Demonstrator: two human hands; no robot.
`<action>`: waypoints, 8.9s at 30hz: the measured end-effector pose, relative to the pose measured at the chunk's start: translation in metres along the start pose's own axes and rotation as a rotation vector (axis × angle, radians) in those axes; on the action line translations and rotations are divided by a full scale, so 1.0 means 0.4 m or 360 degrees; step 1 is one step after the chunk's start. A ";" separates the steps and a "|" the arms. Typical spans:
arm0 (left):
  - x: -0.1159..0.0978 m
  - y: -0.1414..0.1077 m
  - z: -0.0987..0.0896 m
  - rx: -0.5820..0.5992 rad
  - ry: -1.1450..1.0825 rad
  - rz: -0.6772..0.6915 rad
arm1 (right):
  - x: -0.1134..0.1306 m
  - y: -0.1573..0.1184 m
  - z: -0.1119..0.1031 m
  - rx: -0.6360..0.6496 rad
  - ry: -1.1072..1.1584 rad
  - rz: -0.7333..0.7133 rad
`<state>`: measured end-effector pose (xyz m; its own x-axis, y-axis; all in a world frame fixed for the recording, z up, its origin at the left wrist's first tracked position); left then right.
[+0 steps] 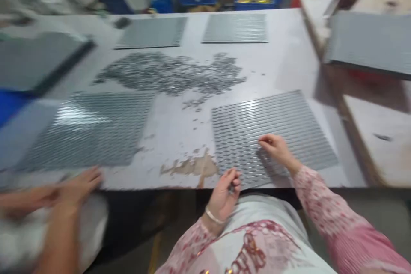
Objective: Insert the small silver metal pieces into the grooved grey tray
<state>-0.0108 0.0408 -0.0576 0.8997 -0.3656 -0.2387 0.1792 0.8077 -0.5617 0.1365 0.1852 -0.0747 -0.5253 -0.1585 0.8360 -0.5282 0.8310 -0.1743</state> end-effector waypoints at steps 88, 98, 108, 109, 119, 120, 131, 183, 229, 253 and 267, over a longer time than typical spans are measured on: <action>0.004 0.042 -0.018 0.0045 0.0150 -0.0081 | 0.026 0.085 -0.005 0.0347 -0.0847 -0.0129; 0.002 0.053 -0.020 0.0002 0.0140 -0.0026 | 0.083 0.041 0.005 0.0469 -0.0088 -0.0341; -0.009 0.044 0.003 -0.0068 0.0134 -0.0019 | 0.106 -0.007 0.068 0.0631 0.0933 -0.0220; -0.012 0.042 0.004 -0.0073 0.0145 -0.0036 | 0.087 0.009 0.048 0.0513 0.0873 -0.0200; -0.019 0.040 -0.019 -0.0032 0.0115 -0.0090 | 0.019 0.104 -0.031 0.0363 -0.0623 -0.0201; -0.015 0.040 -0.021 -0.0026 0.0114 -0.0106 | 0.020 0.106 -0.026 0.0372 -0.0674 -0.0196; -0.006 0.048 -0.013 0.0021 0.0154 -0.0048 | 0.014 0.126 -0.015 0.0387 -0.0940 -0.0128; -0.029 0.067 -0.008 -0.0031 0.0296 0.0085 | 0.086 0.049 0.014 0.0646 0.0422 -0.0244; -0.059 0.076 0.014 -0.0020 0.0084 0.0127 | 0.141 0.058 0.073 0.0671 0.1013 -0.0278; -0.044 0.062 -0.024 0.0024 0.0112 0.0016 | 0.049 0.249 0.015 0.0371 -0.0777 -0.0194; -0.068 0.074 -0.012 -0.0170 0.0202 0.0166 | 0.106 0.157 0.043 0.0630 0.0079 -0.0273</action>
<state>-0.0320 0.0725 -0.0716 0.8524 -0.3434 -0.3943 0.0383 0.7931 -0.6079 0.0696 0.2215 -0.0593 -0.3800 -0.2427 0.8926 -0.8251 0.5250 -0.2086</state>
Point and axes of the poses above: each hand's wrist, its own y-axis towards the middle knuckle, its own z-axis out of the palm, x = y × z, the point moved 4 cm from there along y, towards the middle knuckle, and after that the axes turned 15 degrees about x, right-handed, at the moved point
